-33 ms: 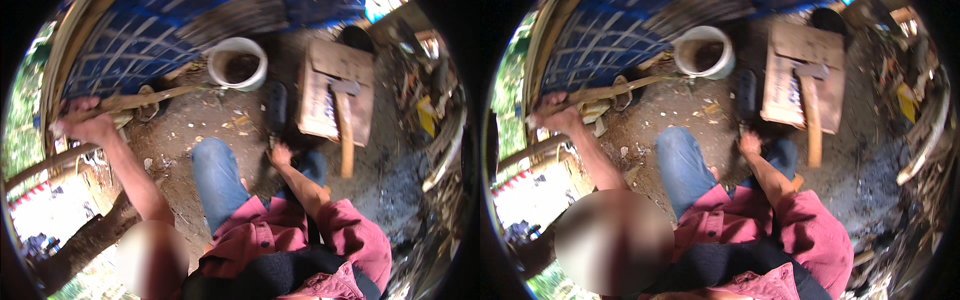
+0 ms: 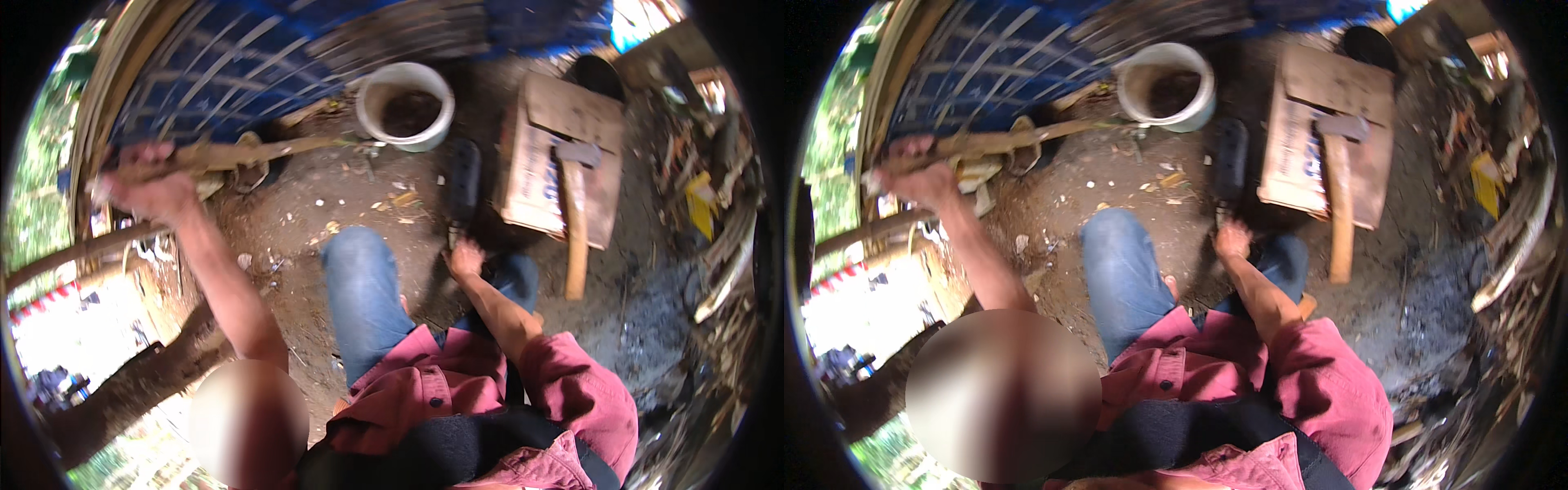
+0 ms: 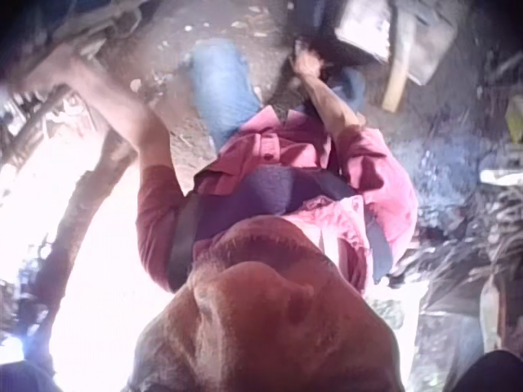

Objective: The person uses a machete to split and shape a piece of wood on the ground, then uses a hammer to drive nails into a wooden structure above. They also use a knife to carve a small wooden piece.

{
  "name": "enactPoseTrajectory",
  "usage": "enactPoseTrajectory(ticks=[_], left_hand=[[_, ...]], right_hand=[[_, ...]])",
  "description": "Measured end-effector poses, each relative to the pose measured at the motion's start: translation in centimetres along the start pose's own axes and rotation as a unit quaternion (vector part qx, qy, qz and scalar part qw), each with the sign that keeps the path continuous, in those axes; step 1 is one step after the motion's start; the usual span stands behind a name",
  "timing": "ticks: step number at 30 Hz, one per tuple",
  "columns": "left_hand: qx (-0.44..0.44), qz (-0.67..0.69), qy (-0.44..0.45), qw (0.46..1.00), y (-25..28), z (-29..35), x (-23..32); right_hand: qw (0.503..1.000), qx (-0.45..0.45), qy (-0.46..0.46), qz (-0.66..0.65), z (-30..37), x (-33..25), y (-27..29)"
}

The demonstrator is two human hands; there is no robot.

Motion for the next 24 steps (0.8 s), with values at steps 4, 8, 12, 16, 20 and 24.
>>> enactPoseTrajectory(ticks=[4, 8, 12, 16, 20, 24], left_hand=[[0.003, 0.106, -0.052, 0.993, 1.5, -1.5, 0.7], [0.029, 0.179, -0.003, 0.983, 4.5, -2.3, 0.6], [0.078, 0.16, -0.015, 0.984, 6.5, -2.6, 4.1], [0.08, 0.105, -0.1, 0.986, 6.8, -0.3, 4.8], [0.106, 0.045, -0.175, 0.978, 7.6, 1.2, 6.7], [0.15, -0.019, -0.252, 0.956, 8.2, 2.1, 7.2]], right_hand=[[0.991, 0.097, 0.014, -0.097, 0.3, 0.8, 1.0], [0.964, 0.111, -0.105, -0.216, 2.5, -0.3, 6.9], [0.957, -0.029, -0.036, -0.288, 6.7, -3.1, 11.4], [0.896, -0.056, 0.097, -0.429, 12.5, -9.9, 19.9], [0.843, 0.068, 0.303, -0.44, 14.4, -21.0, 31.7], [0.698, 0.182, 0.376, -0.582, 17.3, -28.2, 40.3]])
Point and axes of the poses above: each hand's wrist, its own z-axis away from the middle knuckle, its own y-axis out of the back of the hand, x = y × z, the point moved 8 cm from there along -z, towards the middle knuckle, and after that the axes turned 13 degrees about x, right-handed, at the moved point
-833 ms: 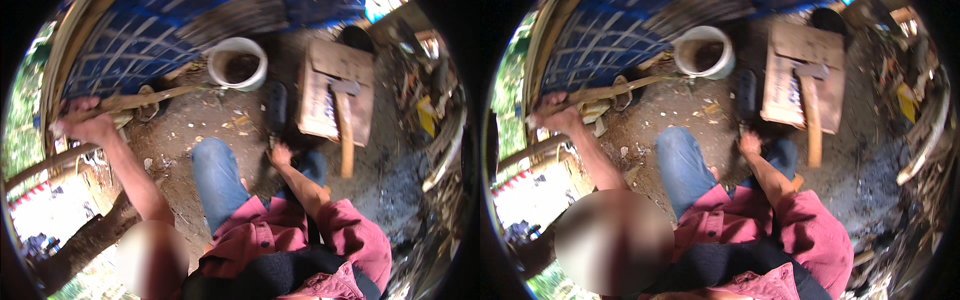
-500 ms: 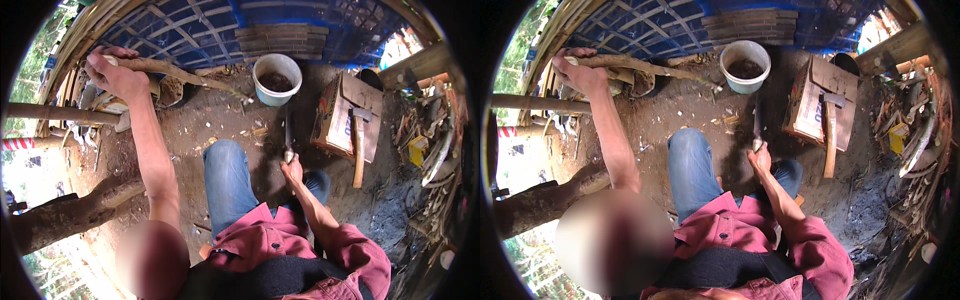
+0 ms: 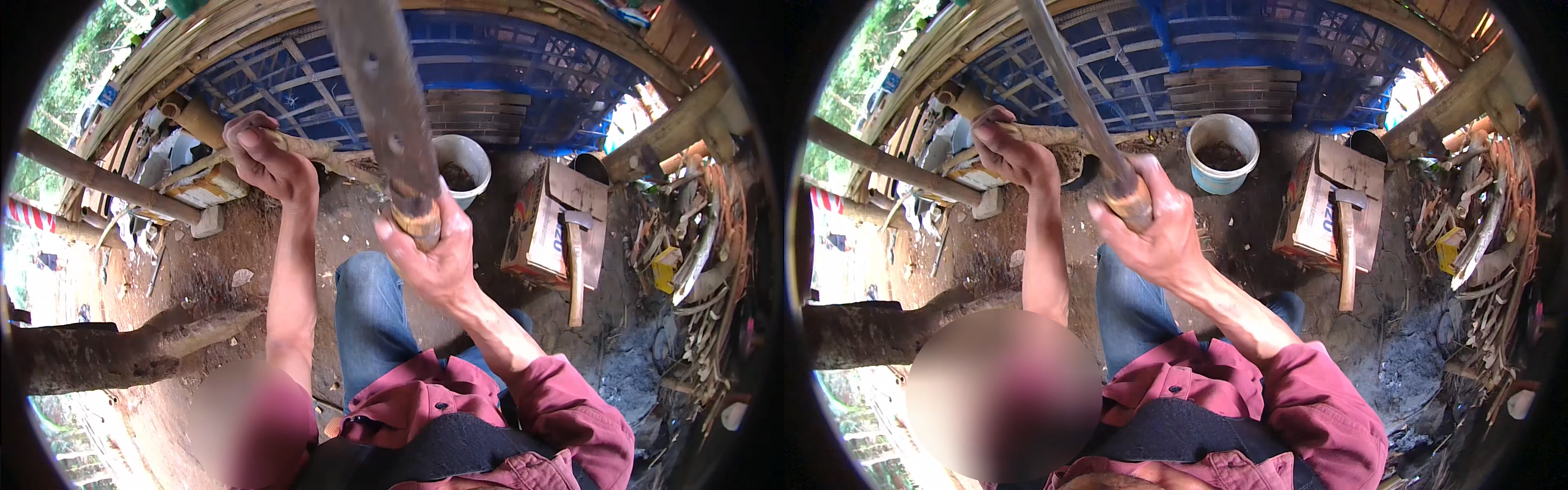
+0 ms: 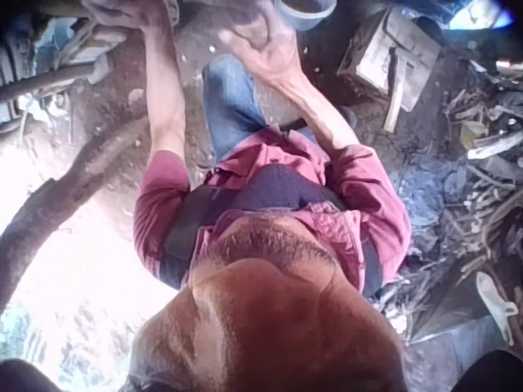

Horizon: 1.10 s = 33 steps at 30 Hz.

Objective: The person uses a machete to split and shape a piece of wood on the ground, then uses a hammer to drive nails into a wooden structure above. They also use a knife to carve a small wooden piece.

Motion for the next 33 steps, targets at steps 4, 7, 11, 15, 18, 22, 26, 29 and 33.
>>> enactPoseTrajectory(ticks=[4, 7, 11, 15, 18, 22, 26, 29, 33], left_hand=[[-0.045, 0.043, 0.051, 0.997, -1.9, 0.9, 0.6], [-0.042, 0.039, 0.024, 0.998, -0.9, 1.2, 0.8], [-0.036, 0.022, 0.036, 0.998, 0.4, 1.3, 0.1], [-0.049, 0.023, 0.025, 0.998, -1.6, 1.4, 1.0], [-0.039, 0.048, 0.051, 0.997, -1.4, 1.5, 0.8], [-0.072, -0.002, 0.027, 0.997, -0.9, 1.4, 1.3], [-0.056, 0.046, 0.042, 0.996, -1.8, 1.4, 1.0], [-0.078, -0.002, 0.087, 0.993, -0.3, 2.5, -0.8], [-0.082, 0.085, 0.127, 0.985, 0.0, 1.5, -2.2]], right_hand=[[0.959, -0.069, -0.09, 0.259, 1.4, 10.1, -0.6], [0.963, -0.088, -0.118, 0.225, 1.3, 7.8, -0.4], [0.999, 0.024, -0.017, -0.029, -1.2, -0.9, -0.7], [0.973, -0.027, -0.06, 0.223, 0.2, 7.0, -0.6], [0.961, -0.058, -0.023, 0.27, 2.5, 11.0, 0.6], [0.999, 0.004, -0.02, 0.03, -0.8, 1.4, -0.2], [0.997, 0.039, 0.044, 0.047, -1.3, 2.2, -0.4], [0.913, -0.164, -0.134, 0.348, 4.2, 19.1, 2.5], [0.908, -0.173, -0.133, 0.359, 10.3, 20.7, 7.2]])
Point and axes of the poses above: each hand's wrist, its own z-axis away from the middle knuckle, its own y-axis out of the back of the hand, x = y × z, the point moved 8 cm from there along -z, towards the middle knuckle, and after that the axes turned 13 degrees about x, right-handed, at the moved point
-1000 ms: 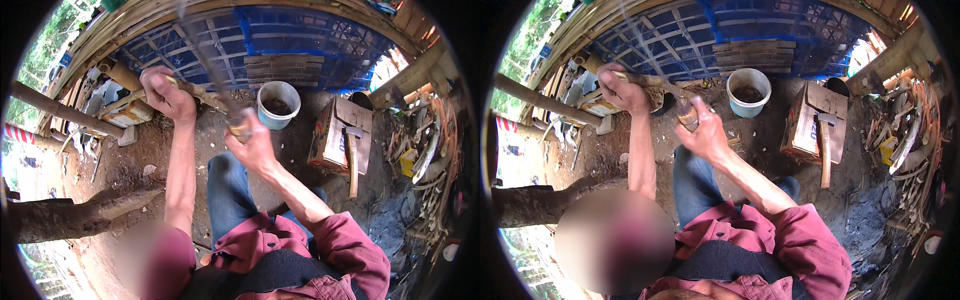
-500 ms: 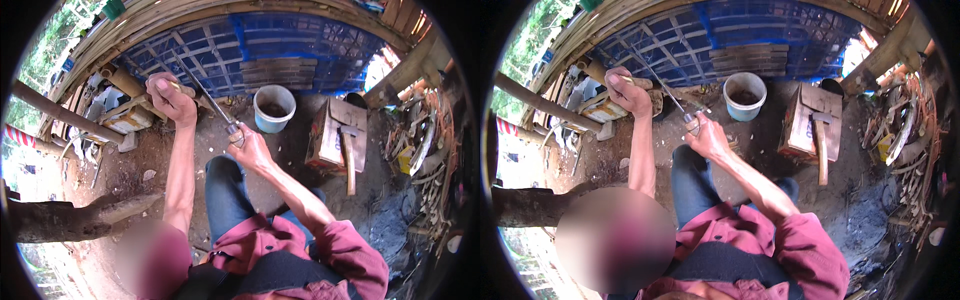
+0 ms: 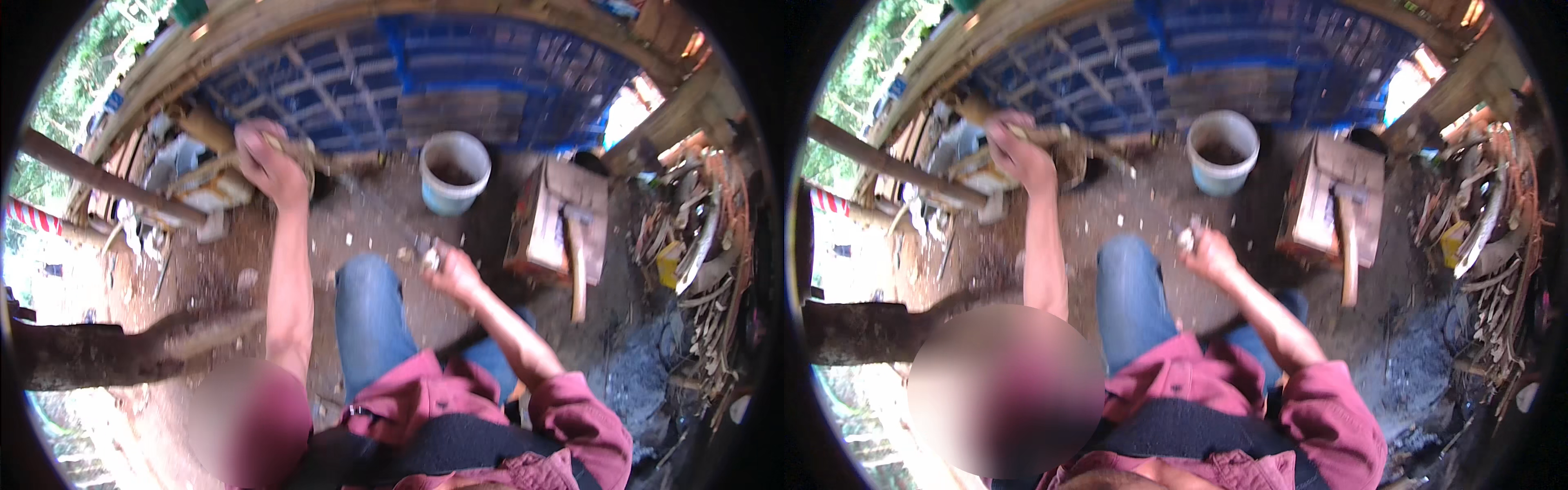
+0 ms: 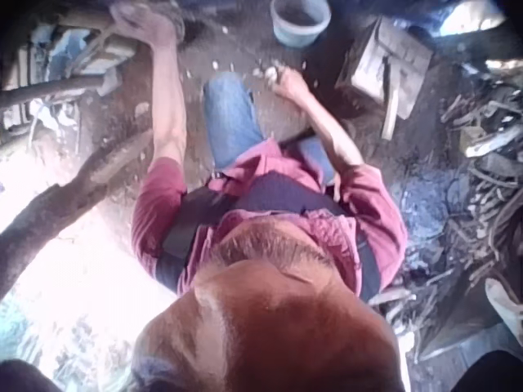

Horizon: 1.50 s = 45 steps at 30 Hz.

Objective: The person uses a machete to split and shape a piece of wood on the ground, then uses a hammer to drive nails into a wooden structure above. They also use a knife to carve a small wooden piece.

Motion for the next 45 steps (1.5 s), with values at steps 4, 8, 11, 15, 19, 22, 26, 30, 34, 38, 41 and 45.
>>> enactPoseTrajectory(ticks=[4, 8, 11, 15, 19, 22, 26, 30, 34, 38, 41, 45], left_hand=[[0.196, 0.108, 0.303, 0.926, 7.6, -3.1, -7.6], [0.162, 0.107, 0.123, 0.973, 11.0, -5.9, -7.4], [0.199, -0.028, 0.107, 0.974, 11.3, -5.3, -6.3], [0.19, 0.003, 0.104, 0.976, 10.9, -5.3, -6.7], [0.188, 0.026, 0.122, 0.974, 10.4, -5.7, -6.8], [0.209, -0.01, 0.187, 0.96, 10.2, -5.7, -8.9], [0.07, -0.094, 0.212, 0.97, 10.9, -5.5, -9.9], [0.236, 0.026, 0.296, 0.925, 12.8, -3.8, -9.1], [0.13, 0.142, 0.308, 0.932, 11.1, -3.7, -9.1], [0.05, 0.173, 0.325, 0.929, 11.0, -3.2, -9.1], [0.083, 0.133, 0.349, 0.924, 11.0, -2.8, -8.9], [0.065, 0.101, 0.291, 0.949, 9.2, -4.8, -10.0]], right_hand=[[0.988, -0.031, -0.074, -0.132, -1.8, -4.4, 3.4], [0.945, -0.077, -0.067, -0.31, -2.6, -11.9, 4.0], [0.941, 0.024, 0.038, -0.334, -4.4, -16.2, 4.6], [0.867, 0.151, 0.158, -0.447, -7.2, -22.8, 10.1], [0.853, 0.211, 0.146, -0.454, -9.5, -22.6, 5.6], [0.98, 0.027, -0.019, -0.196, -8.4, -14.6, -8.2], [0.968, 0.057, -0.035, -0.243, -8.5, -14.4, -8.4], [0.95, -0.085, -0.123, -0.274, -7.1, -15.8, -6.2], [0.932, 0.079, 0.092, -0.341, -6.4, -20.0, 2.3], [0.834, 0.223, 0.154, -0.481, -6.9, -25.9, 11.3], [0.907, 0.223, 0.062, -0.353, -4.5, -20.3, 2.8], [0.929, -0.026, -0.075, -0.361, -3.3, -15.2, -9.9]])
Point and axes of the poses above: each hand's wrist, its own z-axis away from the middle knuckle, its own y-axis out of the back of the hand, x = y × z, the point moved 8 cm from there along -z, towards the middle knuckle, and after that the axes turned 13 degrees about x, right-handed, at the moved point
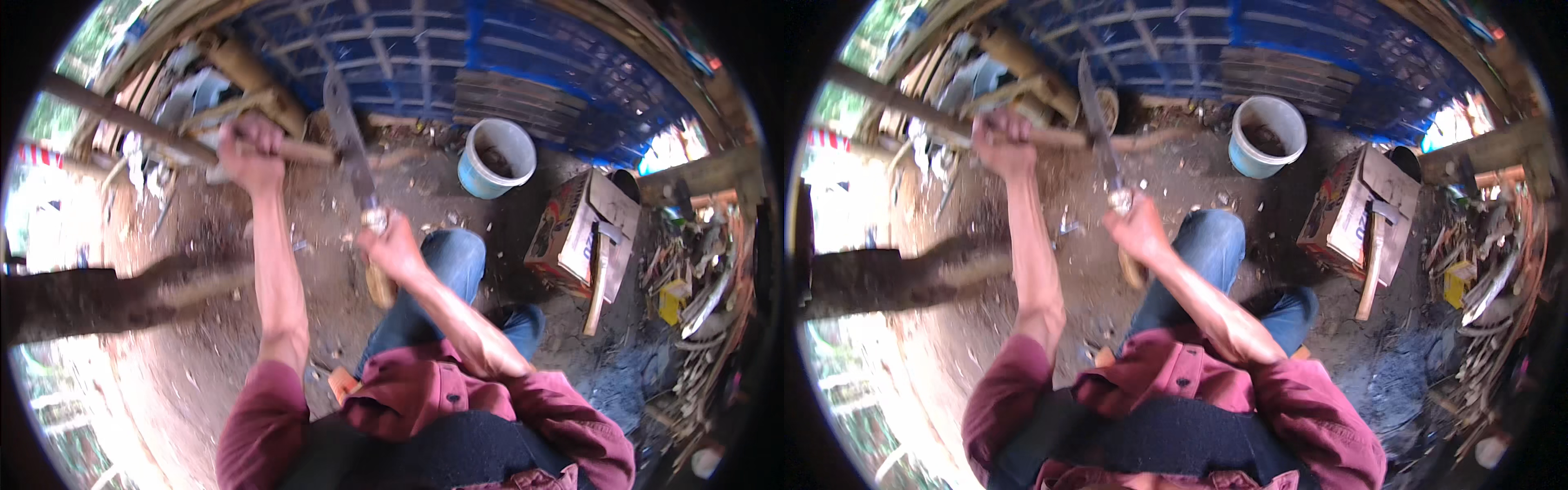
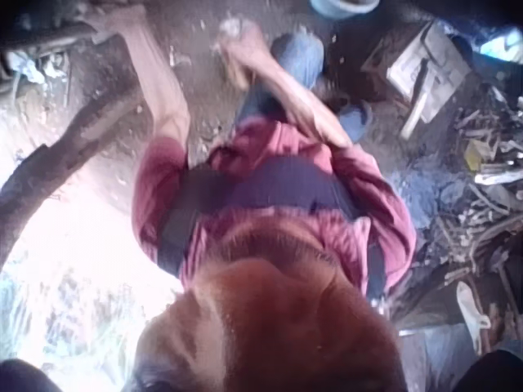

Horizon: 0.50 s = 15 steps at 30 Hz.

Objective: The person uses a machete to split and shape a piece of wood on the ground, then uses a hammer to drive nails into a wooden structure above. They also use a knife to carve a small wooden piece.

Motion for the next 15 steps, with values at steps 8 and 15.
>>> enactPoseTrajectory(ticks=[8, 15], left_hand=[[0.181, 0.086, 0.072, 0.977, 7.8, 3.8, -0.4], [0.163, 0.087, 0.095, 0.978, 7.6, 4.6, -0.6]], right_hand=[[1.0, -0.005, 0.03, 0.007, 1.3, -5.4, 1.5], [0.963, 0.155, 0.179, -0.126, 0.9, -12.2, 4.0]])
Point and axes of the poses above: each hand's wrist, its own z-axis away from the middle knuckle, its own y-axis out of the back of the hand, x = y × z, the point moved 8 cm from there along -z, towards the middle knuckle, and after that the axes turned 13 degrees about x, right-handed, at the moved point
